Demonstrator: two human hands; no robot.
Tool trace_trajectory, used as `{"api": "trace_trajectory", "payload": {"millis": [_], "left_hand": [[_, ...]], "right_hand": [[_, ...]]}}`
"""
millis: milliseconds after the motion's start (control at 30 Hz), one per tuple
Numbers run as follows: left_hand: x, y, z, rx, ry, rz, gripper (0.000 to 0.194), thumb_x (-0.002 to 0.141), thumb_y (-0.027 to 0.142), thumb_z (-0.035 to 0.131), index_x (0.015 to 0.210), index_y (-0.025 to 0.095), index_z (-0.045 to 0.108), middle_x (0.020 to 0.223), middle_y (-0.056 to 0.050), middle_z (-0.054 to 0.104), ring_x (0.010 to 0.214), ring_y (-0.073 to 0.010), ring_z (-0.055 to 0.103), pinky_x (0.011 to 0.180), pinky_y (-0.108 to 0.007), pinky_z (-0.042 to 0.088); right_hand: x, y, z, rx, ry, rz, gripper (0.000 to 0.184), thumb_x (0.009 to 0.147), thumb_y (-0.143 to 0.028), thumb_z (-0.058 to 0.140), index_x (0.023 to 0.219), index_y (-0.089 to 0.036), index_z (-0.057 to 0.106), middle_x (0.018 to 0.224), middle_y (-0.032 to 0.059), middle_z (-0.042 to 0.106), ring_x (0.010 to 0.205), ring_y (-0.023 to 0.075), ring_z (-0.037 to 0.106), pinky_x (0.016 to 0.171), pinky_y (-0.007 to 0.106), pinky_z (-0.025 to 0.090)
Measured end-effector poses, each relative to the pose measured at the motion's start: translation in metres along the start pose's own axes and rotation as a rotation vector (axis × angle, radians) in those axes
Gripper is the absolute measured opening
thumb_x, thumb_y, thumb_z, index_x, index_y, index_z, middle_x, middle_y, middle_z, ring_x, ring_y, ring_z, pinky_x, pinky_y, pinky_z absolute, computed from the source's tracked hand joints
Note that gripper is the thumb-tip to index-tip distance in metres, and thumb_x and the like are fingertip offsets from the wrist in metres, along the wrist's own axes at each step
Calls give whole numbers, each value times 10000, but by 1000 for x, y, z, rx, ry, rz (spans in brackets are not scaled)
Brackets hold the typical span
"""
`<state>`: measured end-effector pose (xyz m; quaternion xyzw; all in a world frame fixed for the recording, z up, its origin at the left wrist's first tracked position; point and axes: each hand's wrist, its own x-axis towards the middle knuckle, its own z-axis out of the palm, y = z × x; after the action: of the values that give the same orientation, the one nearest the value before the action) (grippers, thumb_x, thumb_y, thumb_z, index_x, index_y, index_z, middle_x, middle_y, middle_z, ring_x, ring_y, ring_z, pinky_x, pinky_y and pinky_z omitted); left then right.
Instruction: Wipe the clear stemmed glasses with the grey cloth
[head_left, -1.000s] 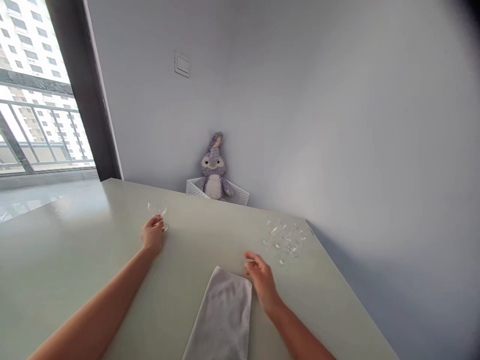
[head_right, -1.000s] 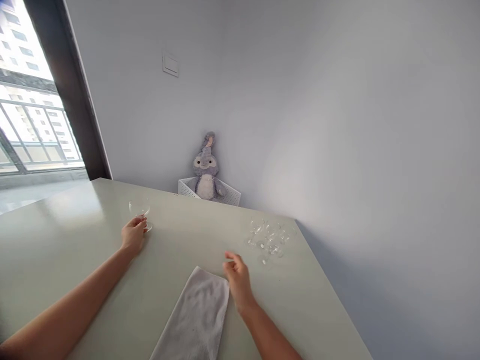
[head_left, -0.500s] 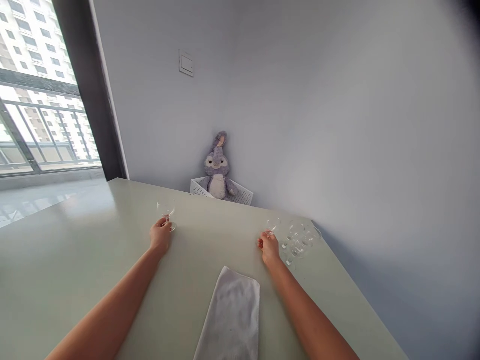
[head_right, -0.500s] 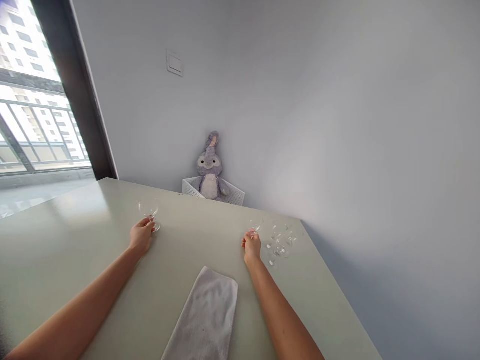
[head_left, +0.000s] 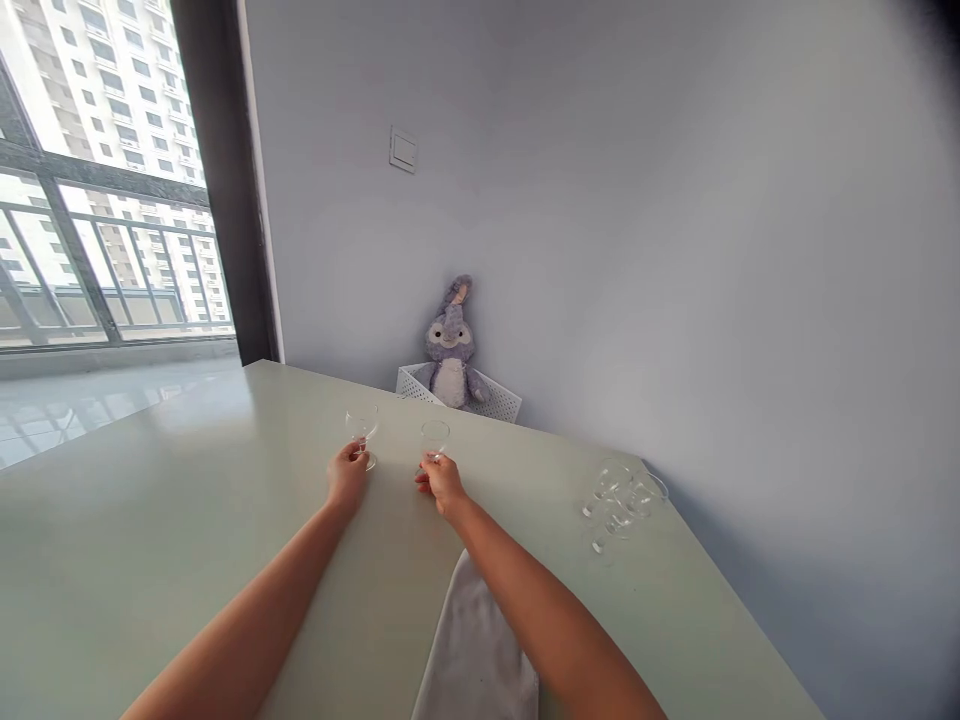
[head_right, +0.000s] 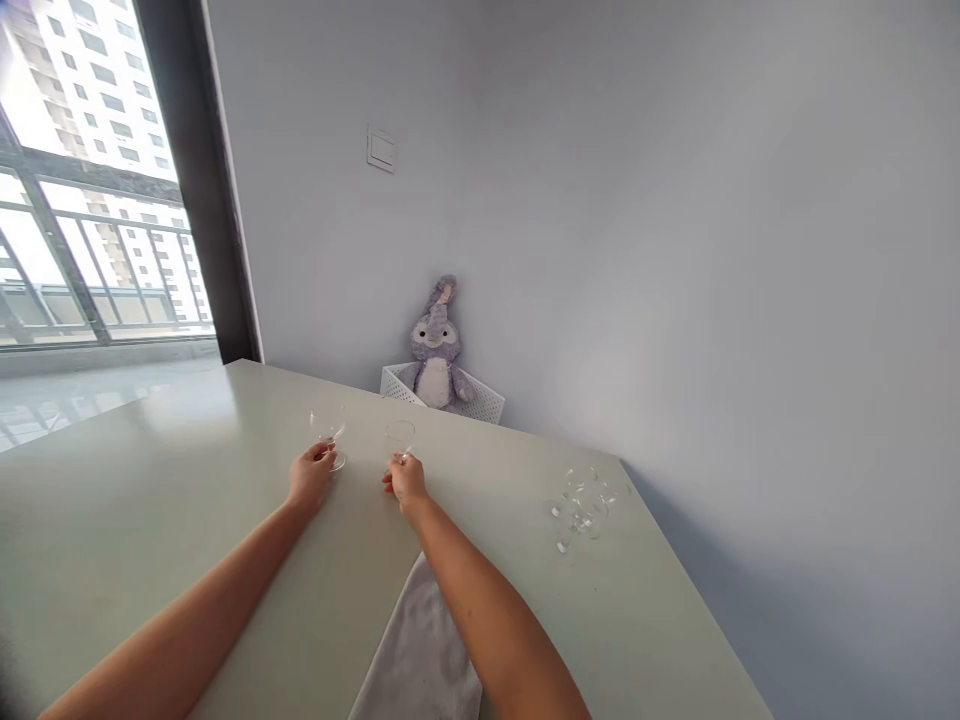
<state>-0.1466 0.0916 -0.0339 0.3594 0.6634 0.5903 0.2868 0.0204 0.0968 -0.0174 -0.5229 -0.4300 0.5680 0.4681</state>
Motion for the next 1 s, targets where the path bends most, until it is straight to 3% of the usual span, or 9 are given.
{"api": "trace_trajectory", "payload": {"millis": [133, 267, 400, 500, 567, 667, 767, 867, 1000], "left_hand": [[2, 1, 1, 30, 0, 13, 369, 618, 200, 541, 973, 165, 633, 824, -50, 655, 741, -173, 568, 661, -262, 386], [5, -1, 2, 46, -2, 20, 379, 621, 190, 556, 993, 170, 626, 892, -63, 665, 824, -194, 582, 733, -281, 403], [4, -2, 1, 58, 1, 38, 365, 637, 191, 552, 996, 175, 615, 903, -68, 661, 821, -195, 591, 738, -287, 418], [1, 1, -1, 86, 5, 72, 353, 641, 185, 542, 989, 180, 599, 913, -66, 646, 815, -193, 587, 732, -294, 427], [-3, 5, -2, 120, 28, 102, 328, 643, 176, 522, 963, 184, 590, 938, -69, 625, 821, -201, 575, 740, -316, 428], [-15, 11, -2, 174, 28, 211, 237, 640, 139, 484, 834, 201, 604, 962, -55, 600, 874, -203, 548, 810, -326, 405], [-31, 17, 5, 270, -204, 496, 236, 668, 124, 436, 773, 218, 625, 929, -31, 620, 888, -189, 548, 832, -284, 399], [-44, 20, 16, 433, -467, 643, 320, 729, 173, 415, 955, 246, 630, 999, -26, 630, 900, -198, 560, 833, -288, 407], [-46, 17, 27, 626, -524, 672, 456, 770, 257, 429, 1223, 264, 479, 1187, -35, 553, 1045, -231, 512, 920, -335, 359]], "right_hand": [[9, -1, 27, -24, -57, -25, 294, 688, -258, 548, 971, -179, 532, 853, 18, 568, 576, 82, 562, 419, 161, 417], [11, -2, 41, -57, -125, -82, 353, 673, -219, 544, 1025, -214, 516, 915, 2, 552, 705, 101, 565, 469, 164, 434], [1, -5, 39, -116, -193, -107, 487, 643, -180, 563, 1120, -242, 484, 770, -40, 547, 642, 101, 549, 498, 184, 430], [-17, -9, 24, -145, -196, -131, 610, 639, -173, 567, 1223, -242, 405, 711, -46, 541, 594, 104, 535, 509, 207, 429], [-36, -12, 3, -160, -147, -218, 559, 649, -181, 550, 1191, -245, 433, 808, -19, 563, 620, 107, 541, 518, 214, 433], [-70, -13, -46, -181, -14, -353, 308, 682, -204, 481, 985, -219, 532, 955, 19, 550, 627, 109, 556, 488, 218, 423], [-107, -5, -109, -196, 200, -374, 98, 696, -208, 459, 779, -202, 510, 648, -32, 511, 512, 100, 495, 450, 209, 372], [-135, 9, -173, -181, 551, -410, 68, 667, -175, 457, 722, -215, 447, 531, -74, 412, 442, 85, 409, 441, 208, 337], [-143, 18, -238, -163, 872, -296, 189, 617, -188, 499, 794, -222, 443, 683, -52, 482, 454, 82, 440, 453, 223, 364]]}}
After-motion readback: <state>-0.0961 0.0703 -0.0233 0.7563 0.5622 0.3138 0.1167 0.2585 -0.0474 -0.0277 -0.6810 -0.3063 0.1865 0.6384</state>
